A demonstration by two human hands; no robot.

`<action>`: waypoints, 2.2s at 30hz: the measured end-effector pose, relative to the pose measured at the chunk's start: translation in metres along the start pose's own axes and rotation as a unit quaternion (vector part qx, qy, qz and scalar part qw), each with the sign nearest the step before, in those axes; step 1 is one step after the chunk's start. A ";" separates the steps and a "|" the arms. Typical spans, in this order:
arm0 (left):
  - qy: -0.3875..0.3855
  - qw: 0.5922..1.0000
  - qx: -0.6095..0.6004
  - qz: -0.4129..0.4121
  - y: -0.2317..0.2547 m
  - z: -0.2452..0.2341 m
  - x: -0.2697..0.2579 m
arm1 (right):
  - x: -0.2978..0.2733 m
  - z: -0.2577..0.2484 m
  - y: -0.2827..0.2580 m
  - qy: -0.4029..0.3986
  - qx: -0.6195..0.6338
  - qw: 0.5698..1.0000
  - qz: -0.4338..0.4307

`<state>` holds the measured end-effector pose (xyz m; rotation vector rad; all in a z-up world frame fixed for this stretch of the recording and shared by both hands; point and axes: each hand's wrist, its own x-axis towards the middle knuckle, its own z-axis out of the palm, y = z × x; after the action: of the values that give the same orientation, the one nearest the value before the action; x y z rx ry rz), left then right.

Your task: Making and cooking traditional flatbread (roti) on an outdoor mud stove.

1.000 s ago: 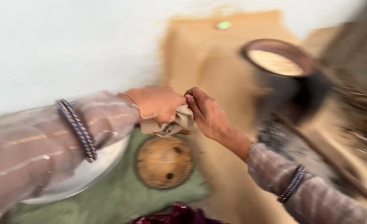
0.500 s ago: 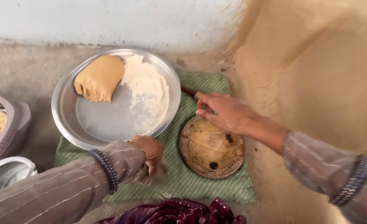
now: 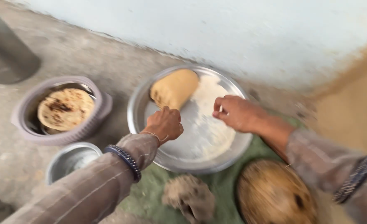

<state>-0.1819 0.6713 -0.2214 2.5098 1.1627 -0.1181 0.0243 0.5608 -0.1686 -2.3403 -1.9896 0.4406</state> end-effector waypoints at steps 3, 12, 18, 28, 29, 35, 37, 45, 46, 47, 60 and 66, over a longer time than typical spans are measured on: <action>0.041 0.998 -0.009 -0.048 -0.038 0.012 0.024 | 0.056 0.060 0.004 0.042 0.081 0.996 -0.025; 0.072 0.980 0.111 -0.151 -0.098 0.051 0.072 | 0.128 0.127 -0.049 0.009 0.092 0.994 -0.061; 0.035 0.977 0.040 -0.207 -0.104 0.041 0.074 | 0.136 0.134 -0.072 0.024 0.095 0.994 -0.054; -0.016 0.950 -0.081 -0.301 -0.086 0.062 0.047 | 0.113 0.172 -0.091 0.173 0.040 0.981 -0.082; -0.004 0.951 -0.078 -0.299 -0.084 0.060 0.045 | 0.113 0.174 -0.092 0.168 0.033 0.983 -0.073; 0.037 0.957 -0.062 -0.281 -0.088 0.068 0.035 | 0.136 0.202 -0.081 0.189 -0.026 0.978 -0.078; 0.066 0.959 -0.057 -0.270 -0.091 0.080 0.037 | 0.144 0.209 -0.082 0.183 -0.027 0.981 -0.064; 0.183 0.939 -0.115 -0.266 -0.087 0.083 0.030 | 0.167 0.185 -0.113 0.236 -0.004 0.971 0.017; 0.183 0.940 -0.116 -0.265 -0.087 0.083 0.031 | 0.171 0.184 -0.113 0.237 -0.004 0.971 0.018; 0.184 0.938 -0.121 -0.269 -0.086 0.081 0.030 | 0.174 0.182 -0.113 0.228 -0.013 0.973 0.029; 0.207 0.914 -0.181 -0.299 -0.081 0.081 0.024 | 0.144 0.174 -0.107 0.004 -0.007 1.000 0.006; 0.195 0.919 -0.183 -0.290 -0.077 0.071 0.015 | 0.127 0.189 -0.103 0.277 0.094 0.943 -0.158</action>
<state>-0.2245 0.7013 -0.3131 1.8405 1.8648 0.4298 -0.1025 0.6738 -0.3527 -1.7272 -1.8823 -0.0470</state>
